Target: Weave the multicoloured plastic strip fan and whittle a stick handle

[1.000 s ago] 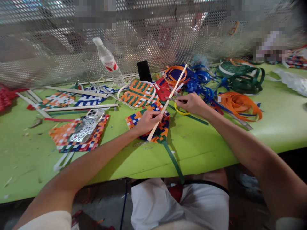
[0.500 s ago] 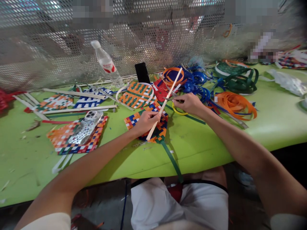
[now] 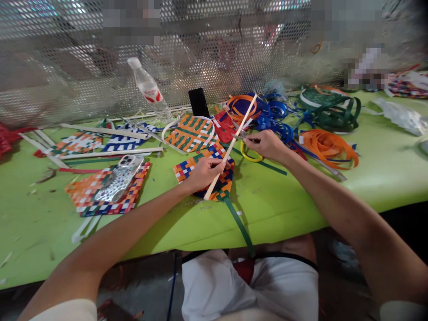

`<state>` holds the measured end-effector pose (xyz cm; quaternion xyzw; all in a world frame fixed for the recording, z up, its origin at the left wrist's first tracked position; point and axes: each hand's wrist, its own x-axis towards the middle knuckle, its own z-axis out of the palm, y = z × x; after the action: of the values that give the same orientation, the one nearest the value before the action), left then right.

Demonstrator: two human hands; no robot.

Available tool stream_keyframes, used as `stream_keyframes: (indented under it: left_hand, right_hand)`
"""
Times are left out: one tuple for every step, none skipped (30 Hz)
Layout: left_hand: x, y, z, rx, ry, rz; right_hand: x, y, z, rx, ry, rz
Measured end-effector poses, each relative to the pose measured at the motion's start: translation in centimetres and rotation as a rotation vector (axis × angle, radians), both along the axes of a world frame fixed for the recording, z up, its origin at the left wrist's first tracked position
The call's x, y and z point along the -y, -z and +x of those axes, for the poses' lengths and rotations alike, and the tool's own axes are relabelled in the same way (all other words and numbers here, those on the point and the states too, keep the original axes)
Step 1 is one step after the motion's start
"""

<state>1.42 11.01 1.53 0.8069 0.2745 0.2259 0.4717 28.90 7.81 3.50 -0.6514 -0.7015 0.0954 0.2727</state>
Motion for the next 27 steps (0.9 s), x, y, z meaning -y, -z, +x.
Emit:
stream_keyframes:
  left_hand:
    - [0.02,0.01,0.0,-0.004,-0.005,0.008]
    - [0.05,0.01,0.01,-0.006,-0.009,0.011]
    - [0.07,0.01,0.01,-0.007,-0.009,0.006]
    - [0.09,0.01,0.01,-0.004,-0.008,-0.002]
    - [0.1,0.0,0.01,0.0,-0.004,-0.009]
    - [0.11,0.01,0.0,0.004,-0.001,-0.012]
    - [0.11,0.02,-0.01,0.009,-0.001,-0.012]
    - [0.1,0.03,-0.03,0.012,-0.002,-0.009]
    - [0.09,0.05,-0.04,0.012,-0.003,-0.005]
    - [0.07,0.08,-0.05,0.013,-0.006,0.001]
    - [0.06,0.1,-0.05,0.012,-0.008,0.002]
    - [0.04,0.12,-0.04,0.013,-0.01,0.0]
    - [0.02,0.14,-0.02,0.016,-0.011,-0.004]
    - [0.0,0.15,0.01,0.02,-0.012,-0.011]
    - [-0.02,0.16,0.04,0.026,-0.011,-0.018]
    - [-0.04,0.18,0.06,0.031,-0.009,-0.024]
    - [-0.06,0.19,0.08,0.035,-0.006,-0.029]
    - [-0.09,0.21,0.08,0.039,-0.004,-0.033]
    - [-0.12,0.24,0.07,0.044,-0.002,-0.038]
    - [-0.15,0.27,0.06,0.048,-0.001,-0.045]
    - [-0.19,0.32,0.04,0.051,-0.002,-0.05]
    - [-0.22,0.38,0.03,0.054,-0.004,-0.051]
    - [-0.25,0.45,0.02,0.054,-0.008,-0.048]
    - [-0.28,0.53,0.01,0.052,-0.013,-0.041]
    - [-0.3,0.61,0.0,0.05,-0.02,-0.031]
    - [-0.32,0.68,-0.01,0.051,-0.025,-0.025]
    - [-0.32,0.75,-0.02,0.055,-0.029,-0.023]
  right_hand:
    - [0.03,-0.01,-0.01,-0.007,-0.023,-0.002]
    - [0.04,-0.01,0.0,-0.011,-0.037,-0.005]
    - [0.04,0.01,0.02,-0.011,-0.035,-0.005]
    - [0.02,0.04,0.05,-0.008,-0.021,-0.001]
    - [0.0,0.08,0.09,-0.003,-0.005,0.003]
    - [-0.01,0.12,0.1,0.0,0.005,0.006]
    - [-0.01,0.15,0.08,-0.002,0.003,0.005]
    - [0.02,0.17,0.01,-0.008,-0.011,0.003]
    - [0.05,0.18,-0.08,-0.017,-0.028,0.001]
    - [0.09,0.17,-0.19,-0.026,-0.045,-0.001]
    - [0.12,0.15,-0.29,-0.03,-0.057,-0.003]
    - [0.12,0.14,-0.35,-0.025,-0.06,-0.003]
    - [0.09,0.13,-0.36,-0.014,-0.056,-0.002]
    - [0.04,0.13,-0.32,0.0,-0.048,-0.002]
    - [-0.04,0.14,-0.25,0.012,-0.039,-0.002]
    - [-0.11,0.16,-0.16,0.02,-0.029,-0.001]
    - [-0.18,0.18,-0.09,0.024,-0.021,0.001]
    - [-0.23,0.2,-0.04,0.026,-0.014,0.002]
    - [-0.26,0.22,-0.02,0.03,-0.007,0.003]
    - [-0.28,0.23,-0.03,0.036,-0.001,0.002]
    - [-0.31,0.24,-0.05,0.045,0.003,0.001]
    - [-0.34,0.25,-0.07,0.054,0.005,-0.003]
    - [-0.38,0.25,-0.06,0.062,0.009,-0.006]
    - [-0.42,0.24,-0.02,0.071,0.023,-0.004]
    - [-0.47,0.21,0.04,0.08,0.039,-0.003]
    - [-0.5,0.17,0.12,0.086,0.058,0.0]
    - [-0.5,0.11,0.2,0.086,0.075,0.001]
